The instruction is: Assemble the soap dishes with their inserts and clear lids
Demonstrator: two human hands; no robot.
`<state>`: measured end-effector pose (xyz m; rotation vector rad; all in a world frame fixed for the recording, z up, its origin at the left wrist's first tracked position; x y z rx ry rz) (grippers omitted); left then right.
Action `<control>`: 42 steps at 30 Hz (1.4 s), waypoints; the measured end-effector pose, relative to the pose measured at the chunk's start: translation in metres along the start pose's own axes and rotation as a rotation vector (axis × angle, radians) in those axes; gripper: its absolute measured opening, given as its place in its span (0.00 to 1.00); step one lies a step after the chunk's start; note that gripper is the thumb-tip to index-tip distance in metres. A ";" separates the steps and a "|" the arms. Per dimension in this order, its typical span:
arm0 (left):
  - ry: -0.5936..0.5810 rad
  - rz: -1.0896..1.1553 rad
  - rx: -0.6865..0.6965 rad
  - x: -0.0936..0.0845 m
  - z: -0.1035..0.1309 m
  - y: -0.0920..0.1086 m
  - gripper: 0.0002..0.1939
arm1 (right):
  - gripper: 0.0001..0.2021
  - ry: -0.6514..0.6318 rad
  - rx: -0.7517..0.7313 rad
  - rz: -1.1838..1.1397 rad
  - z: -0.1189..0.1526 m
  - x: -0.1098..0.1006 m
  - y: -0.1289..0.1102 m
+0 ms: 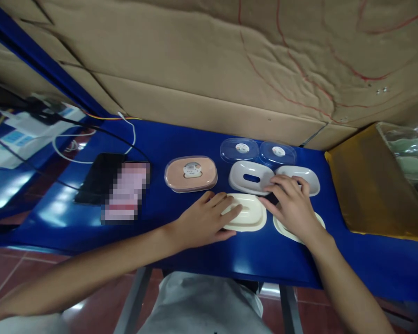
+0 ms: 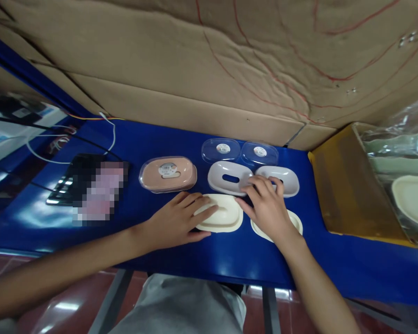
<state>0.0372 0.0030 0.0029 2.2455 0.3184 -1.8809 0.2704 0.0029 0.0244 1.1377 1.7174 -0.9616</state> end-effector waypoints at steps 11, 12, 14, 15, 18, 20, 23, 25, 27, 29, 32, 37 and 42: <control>0.064 0.145 -0.099 -0.005 0.014 -0.013 0.39 | 0.18 -0.086 0.047 0.036 0.001 0.013 0.010; 0.059 0.157 -0.105 -0.005 0.015 -0.014 0.38 | 0.18 -0.081 0.046 0.025 0.000 0.012 0.010; 0.060 0.169 -0.126 -0.005 0.016 -0.016 0.37 | 0.17 -0.065 0.042 0.004 0.000 0.009 0.009; 0.068 0.168 -0.144 -0.005 0.016 -0.017 0.37 | 0.17 -0.054 0.040 -0.008 0.000 0.007 0.009; 0.109 0.184 -0.222 -0.005 0.017 -0.021 0.38 | 0.17 -0.033 0.027 -0.052 0.000 0.004 0.005; 0.137 0.224 -0.289 -0.004 0.018 -0.025 0.39 | 0.16 -0.020 0.007 -0.085 0.001 0.002 0.002; 0.190 0.291 -0.358 -0.003 0.017 -0.029 0.41 | 0.15 -0.018 -0.045 -0.118 0.002 0.001 -0.003; 0.214 0.314 -0.373 -0.003 0.017 -0.030 0.45 | 0.15 -0.041 -0.091 -0.133 0.003 0.001 -0.008; 0.226 0.331 -0.376 -0.002 0.017 -0.030 0.49 | 0.15 -0.074 -0.133 -0.145 0.005 0.002 -0.012; 0.242 0.352 -0.384 -0.002 0.017 -0.031 0.50 | 0.16 -0.109 -0.157 -0.153 0.007 0.004 -0.015; 0.251 0.366 -0.379 -0.001 0.018 -0.032 0.48 | 0.17 -0.133 -0.166 -0.159 0.008 0.004 -0.018; 0.236 0.277 -0.322 0.000 0.017 -0.031 0.40 | 0.16 -0.111 -0.189 -0.146 0.008 0.002 -0.020; 0.221 0.172 -0.274 -0.001 0.017 -0.029 0.36 | 0.17 -0.114 -0.193 -0.157 0.006 0.002 -0.022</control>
Point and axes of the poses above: each hand's wrist, its own z-axis away from the middle knuckle, its own x-axis out of the palm, y = z × x, the point moved 5 cm from there along -z, towards the middle knuckle, and after that the axes turned 10 degrees about x, right-handed, at the moved point
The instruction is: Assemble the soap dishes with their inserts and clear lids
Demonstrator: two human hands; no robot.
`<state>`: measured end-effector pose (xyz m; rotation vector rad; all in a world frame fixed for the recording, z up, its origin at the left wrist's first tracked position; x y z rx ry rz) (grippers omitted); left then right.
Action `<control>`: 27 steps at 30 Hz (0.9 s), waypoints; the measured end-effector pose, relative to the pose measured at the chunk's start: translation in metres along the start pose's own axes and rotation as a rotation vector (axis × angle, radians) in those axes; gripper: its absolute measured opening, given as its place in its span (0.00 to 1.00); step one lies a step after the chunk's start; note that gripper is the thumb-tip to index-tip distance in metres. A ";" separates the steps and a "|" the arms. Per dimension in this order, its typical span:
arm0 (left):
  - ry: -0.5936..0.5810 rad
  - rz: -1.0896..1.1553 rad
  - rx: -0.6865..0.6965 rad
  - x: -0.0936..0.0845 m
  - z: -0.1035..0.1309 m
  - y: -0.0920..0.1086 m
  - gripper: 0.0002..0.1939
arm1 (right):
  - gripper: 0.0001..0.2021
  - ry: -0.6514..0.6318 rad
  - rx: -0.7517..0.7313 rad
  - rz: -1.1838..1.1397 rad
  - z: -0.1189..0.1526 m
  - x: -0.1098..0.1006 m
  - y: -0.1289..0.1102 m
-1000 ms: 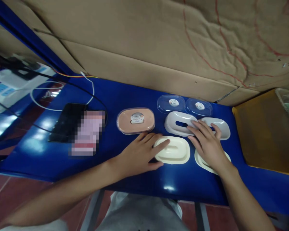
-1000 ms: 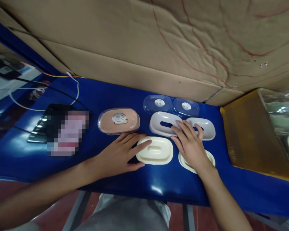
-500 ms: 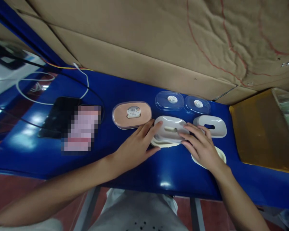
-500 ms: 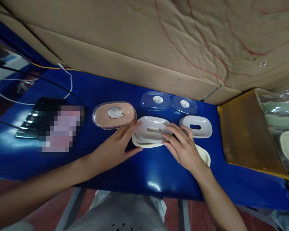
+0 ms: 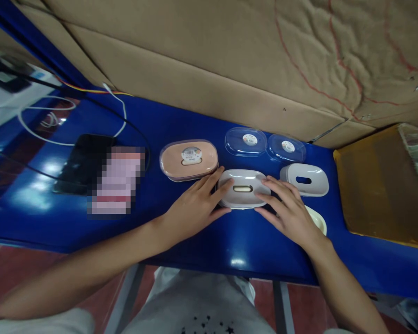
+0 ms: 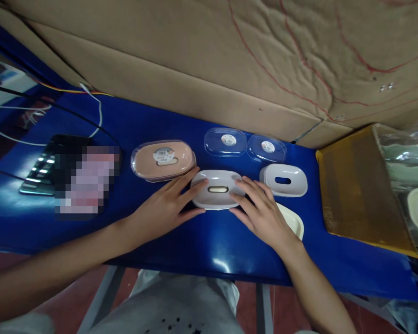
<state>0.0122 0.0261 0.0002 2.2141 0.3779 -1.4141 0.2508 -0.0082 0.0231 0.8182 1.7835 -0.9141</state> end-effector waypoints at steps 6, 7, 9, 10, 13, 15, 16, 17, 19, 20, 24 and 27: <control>-0.016 -0.050 0.037 -0.001 -0.001 0.000 0.36 | 0.17 0.022 -0.027 0.007 -0.001 -0.002 -0.003; -0.016 -0.046 0.035 -0.001 -0.001 0.000 0.36 | 0.17 0.020 -0.025 0.010 -0.001 -0.002 -0.003; -0.021 -0.034 0.032 -0.001 -0.001 0.001 0.35 | 0.17 0.005 -0.020 0.022 0.001 -0.001 -0.004; -0.026 -0.025 0.036 -0.001 -0.001 0.002 0.35 | 0.16 -0.007 -0.016 0.029 0.001 0.000 -0.004; -0.036 0.005 0.054 0.001 -0.002 0.003 0.33 | 0.16 -0.046 -0.011 0.030 0.003 0.005 -0.002; -0.034 0.023 0.060 0.001 -0.002 0.003 0.32 | 0.15 -0.051 -0.021 0.000 0.004 0.006 0.001; -0.033 0.026 0.060 0.001 -0.002 0.003 0.32 | 0.16 -0.043 -0.026 -0.025 0.003 0.006 0.002; -0.031 0.026 0.059 0.001 -0.002 0.003 0.32 | 0.16 -0.031 -0.025 -0.052 0.003 0.004 0.004; -0.030 0.021 0.057 0.001 -0.003 0.003 0.30 | 0.16 -0.003 0.004 -0.089 -0.001 0.000 0.009; -0.031 0.019 0.053 0.001 -0.003 0.003 0.29 | 0.16 0.002 0.031 -0.088 -0.004 -0.002 0.012; -0.029 0.014 0.054 -0.003 -0.004 0.004 0.29 | 0.19 -0.046 0.172 0.034 -0.028 -0.004 0.026; -0.028 -0.001 0.058 -0.006 -0.003 0.005 0.28 | 0.24 -0.086 0.245 0.141 -0.052 0.004 0.037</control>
Point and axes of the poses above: each hand's wrist, its own z-axis away from the middle knuckle, its own x-axis out of the palm, y = z × x, the point moved 5 cm from there along -z, towards the middle knuckle, and after that the axes turned 10 degrees about x, right-handed, at the moved point
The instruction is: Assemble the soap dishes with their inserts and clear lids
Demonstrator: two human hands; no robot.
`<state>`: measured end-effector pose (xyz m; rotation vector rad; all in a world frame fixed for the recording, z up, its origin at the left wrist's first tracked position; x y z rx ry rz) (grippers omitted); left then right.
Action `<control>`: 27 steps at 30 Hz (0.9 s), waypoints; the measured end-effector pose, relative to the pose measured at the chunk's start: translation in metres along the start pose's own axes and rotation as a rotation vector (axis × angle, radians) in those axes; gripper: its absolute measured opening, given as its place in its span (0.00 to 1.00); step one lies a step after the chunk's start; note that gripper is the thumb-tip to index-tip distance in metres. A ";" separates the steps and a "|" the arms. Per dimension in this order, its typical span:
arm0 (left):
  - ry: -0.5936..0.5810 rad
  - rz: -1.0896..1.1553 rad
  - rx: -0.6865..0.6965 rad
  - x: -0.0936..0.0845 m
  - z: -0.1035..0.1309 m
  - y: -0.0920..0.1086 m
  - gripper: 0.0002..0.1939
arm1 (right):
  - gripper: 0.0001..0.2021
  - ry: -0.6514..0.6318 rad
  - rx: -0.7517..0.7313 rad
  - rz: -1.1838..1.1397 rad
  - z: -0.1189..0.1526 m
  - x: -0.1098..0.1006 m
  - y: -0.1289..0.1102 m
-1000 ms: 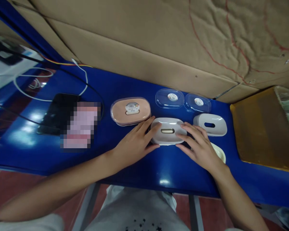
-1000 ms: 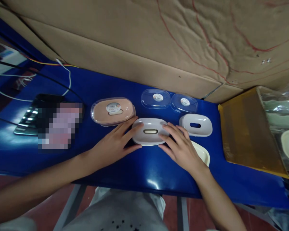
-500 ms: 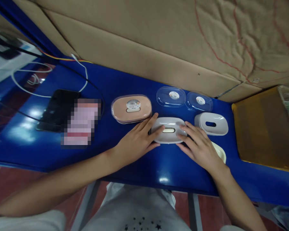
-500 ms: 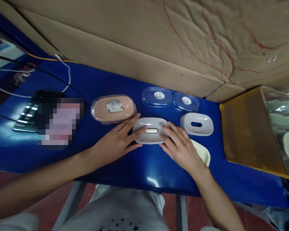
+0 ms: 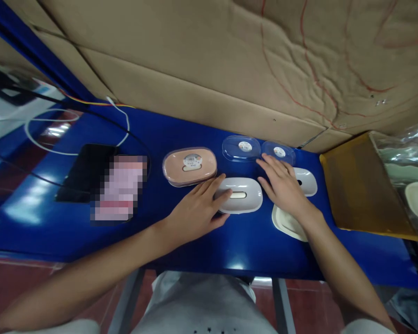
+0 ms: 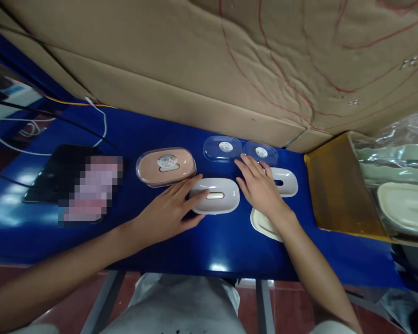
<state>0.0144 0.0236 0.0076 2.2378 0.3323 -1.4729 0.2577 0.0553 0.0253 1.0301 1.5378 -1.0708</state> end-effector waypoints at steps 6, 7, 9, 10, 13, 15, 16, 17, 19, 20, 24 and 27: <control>-0.032 0.013 -0.027 -0.005 0.000 -0.001 0.25 | 0.26 -0.075 0.020 0.047 -0.027 0.015 0.003; -0.043 0.025 -0.034 -0.006 0.000 -0.002 0.24 | 0.26 -0.069 0.012 0.042 -0.027 0.014 0.003; -0.072 0.048 -0.044 -0.007 0.000 -0.003 0.23 | 0.26 -0.050 0.005 0.035 -0.027 0.011 0.003; -0.084 0.060 -0.047 -0.007 0.001 -0.003 0.22 | 0.28 -0.051 0.006 0.035 -0.026 0.010 0.003; -0.116 0.103 -0.052 -0.006 0.003 -0.005 0.21 | 0.34 -0.105 0.013 0.031 -0.028 0.013 0.003; -0.120 0.129 -0.057 -0.005 0.003 -0.007 0.22 | 0.34 -0.140 0.017 0.010 -0.031 0.014 0.004; -0.120 0.139 -0.063 -0.005 0.003 -0.008 0.24 | 0.32 -0.144 0.018 -0.009 -0.032 0.012 0.005; -0.113 0.147 -0.071 -0.004 0.003 -0.009 0.27 | 0.31 -0.143 0.017 -0.037 -0.033 0.010 0.006; -0.085 0.159 -0.093 -0.005 0.001 -0.011 0.34 | 0.27 -0.128 0.007 -0.116 -0.032 0.001 0.008; -0.068 0.164 -0.104 -0.005 0.001 -0.012 0.36 | 0.27 -0.117 0.001 -0.168 -0.029 -0.005 0.009; -0.013 0.198 -0.136 -0.004 -0.001 -0.012 0.45 | 0.26 -0.075 -0.016 -0.413 0.000 -0.021 0.012; 0.012 0.263 -0.166 -0.001 0.000 -0.012 0.52 | 0.26 -0.118 -0.013 -0.490 0.025 -0.019 0.008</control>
Point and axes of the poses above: each hand's wrist, its own z-axis away from the middle knuckle, its own x-axis out of the palm, y = z × x, the point moved 5 cm from there along -z, towards the middle knuckle, and after that the axes turned 10 degrees about x, right-handed, at the moved point
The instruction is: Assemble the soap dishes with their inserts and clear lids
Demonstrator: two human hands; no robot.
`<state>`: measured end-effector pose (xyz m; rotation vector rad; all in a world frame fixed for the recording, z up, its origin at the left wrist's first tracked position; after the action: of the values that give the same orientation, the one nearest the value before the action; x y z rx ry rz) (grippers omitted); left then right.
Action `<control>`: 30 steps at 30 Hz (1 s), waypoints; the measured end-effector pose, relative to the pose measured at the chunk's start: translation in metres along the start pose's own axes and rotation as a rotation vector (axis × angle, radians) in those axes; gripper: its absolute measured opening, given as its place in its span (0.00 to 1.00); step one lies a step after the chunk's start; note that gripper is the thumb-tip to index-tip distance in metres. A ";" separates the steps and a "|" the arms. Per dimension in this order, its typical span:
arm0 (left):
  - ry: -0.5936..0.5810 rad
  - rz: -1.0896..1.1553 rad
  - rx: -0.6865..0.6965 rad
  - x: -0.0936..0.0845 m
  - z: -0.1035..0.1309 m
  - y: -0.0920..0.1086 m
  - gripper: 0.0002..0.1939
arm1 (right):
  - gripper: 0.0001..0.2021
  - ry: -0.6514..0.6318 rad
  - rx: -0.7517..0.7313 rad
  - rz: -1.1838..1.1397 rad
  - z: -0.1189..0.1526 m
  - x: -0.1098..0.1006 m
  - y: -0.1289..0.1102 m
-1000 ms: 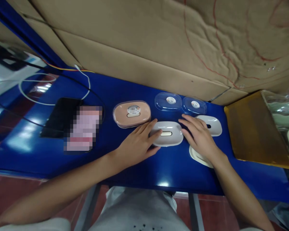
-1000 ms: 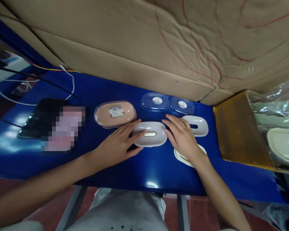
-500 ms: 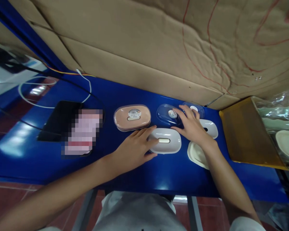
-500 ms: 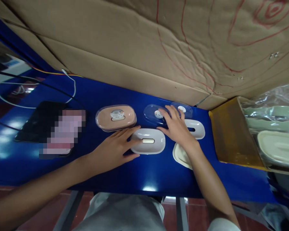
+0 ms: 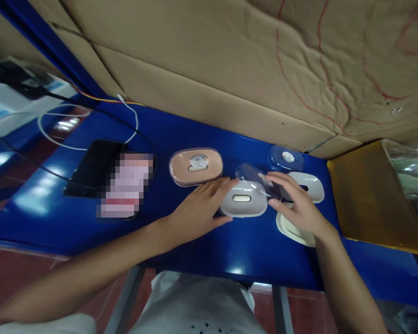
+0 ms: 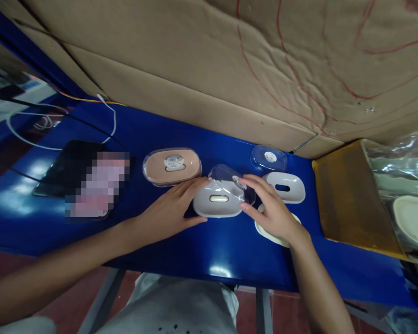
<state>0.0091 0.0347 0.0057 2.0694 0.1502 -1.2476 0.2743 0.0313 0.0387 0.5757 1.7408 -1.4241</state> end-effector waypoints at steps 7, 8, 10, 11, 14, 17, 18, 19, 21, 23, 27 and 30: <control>0.095 0.156 -0.032 0.002 0.001 -0.005 0.53 | 0.31 -0.016 -0.022 0.039 0.018 0.017 -0.012; 0.103 0.171 -0.040 0.002 0.001 -0.006 0.53 | 0.32 -0.013 -0.031 0.049 0.018 0.018 -0.013; 0.113 0.187 -0.055 0.003 0.001 -0.007 0.54 | 0.33 -0.010 -0.044 0.065 0.020 0.019 -0.013; 0.115 0.188 -0.057 0.004 0.001 -0.007 0.55 | 0.34 -0.009 -0.049 0.073 0.020 0.019 -0.013; 0.111 0.182 -0.064 0.006 0.003 -0.009 0.60 | 0.34 -0.002 -0.077 0.099 0.022 0.020 -0.013; 0.088 0.163 -0.077 0.007 0.004 -0.009 0.62 | 0.33 0.005 -0.124 0.132 0.023 0.023 -0.018; 0.081 0.157 -0.080 0.007 0.004 -0.009 0.62 | 0.33 0.009 -0.139 0.143 0.022 0.025 -0.020; 0.075 0.152 -0.082 0.007 0.004 -0.009 0.62 | 0.33 0.012 -0.151 0.154 0.022 0.026 -0.021; 0.066 0.148 -0.087 0.006 0.004 -0.008 0.61 | 0.32 0.019 -0.169 0.176 0.021 0.028 -0.024; 0.057 0.146 -0.090 0.005 0.004 -0.007 0.59 | 0.32 0.022 -0.179 0.194 0.021 0.030 -0.026; 0.064 0.137 -0.069 0.002 0.002 -0.005 0.55 | 0.32 0.015 -0.195 0.216 0.021 0.031 -0.027; 0.067 0.126 -0.039 0.001 0.000 -0.004 0.51 | 0.32 -0.001 -0.201 0.229 0.021 0.029 -0.027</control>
<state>0.0074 0.0374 0.0029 2.0550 0.0724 -1.0927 0.2427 -0.0003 0.0303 0.6414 1.7312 -1.0781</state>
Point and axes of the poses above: each hand's wrist, its own z-axis away from the middle knuckle, its own x-axis out of the palm, y = z × x, the point moved 5 cm from there along -z, towards the middle knuckle, and after that the axes turned 10 degrees about x, right-handed, at the moved point
